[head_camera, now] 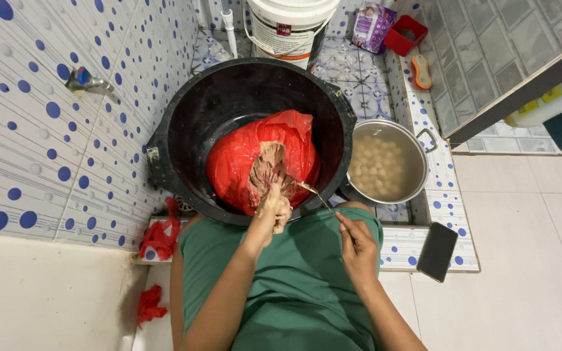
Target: A person portions a meat or dough mixture from a red plastic bag into a pot of water using a spoon to form meatballs.
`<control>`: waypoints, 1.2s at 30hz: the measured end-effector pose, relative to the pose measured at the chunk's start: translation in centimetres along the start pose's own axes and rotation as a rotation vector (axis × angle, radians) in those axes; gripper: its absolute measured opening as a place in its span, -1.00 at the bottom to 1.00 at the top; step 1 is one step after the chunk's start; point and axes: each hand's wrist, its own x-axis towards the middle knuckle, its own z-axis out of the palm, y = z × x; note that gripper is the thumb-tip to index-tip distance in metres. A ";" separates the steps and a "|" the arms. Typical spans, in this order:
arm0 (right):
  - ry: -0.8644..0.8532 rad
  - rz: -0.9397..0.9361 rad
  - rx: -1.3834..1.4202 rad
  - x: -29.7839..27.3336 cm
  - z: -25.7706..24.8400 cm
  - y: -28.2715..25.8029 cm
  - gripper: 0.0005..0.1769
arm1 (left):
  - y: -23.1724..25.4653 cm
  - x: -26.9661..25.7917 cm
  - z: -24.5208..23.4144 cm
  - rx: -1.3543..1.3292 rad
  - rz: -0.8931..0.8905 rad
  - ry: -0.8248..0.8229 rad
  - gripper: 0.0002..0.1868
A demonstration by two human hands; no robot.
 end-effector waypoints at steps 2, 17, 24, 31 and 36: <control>-0.002 0.019 0.007 0.0 0.1 -0.1 -0.63 | -1.5 1.6 -1.2 0.067 -0.103 -0.029 -0.37; -0.018 0.041 0.032 -0.1 0.3 0.2 -0.62 | -0.4 -0.6 0.4 0.222 0.264 -0.086 -0.62; -0.010 0.050 0.046 0.0 0.2 0.2 -0.63 | -3.6 2.9 -2.2 0.037 0.081 -0.124 -0.60; -0.008 0.195 0.143 -0.4 0.3 1.1 -0.68 | -3.6 1.8 -1.6 0.089 0.178 -0.058 -0.67; 0.006 0.340 0.289 -0.4 0.5 0.9 -0.69 | -9.3 5.7 -3.9 0.284 0.303 -0.004 -0.65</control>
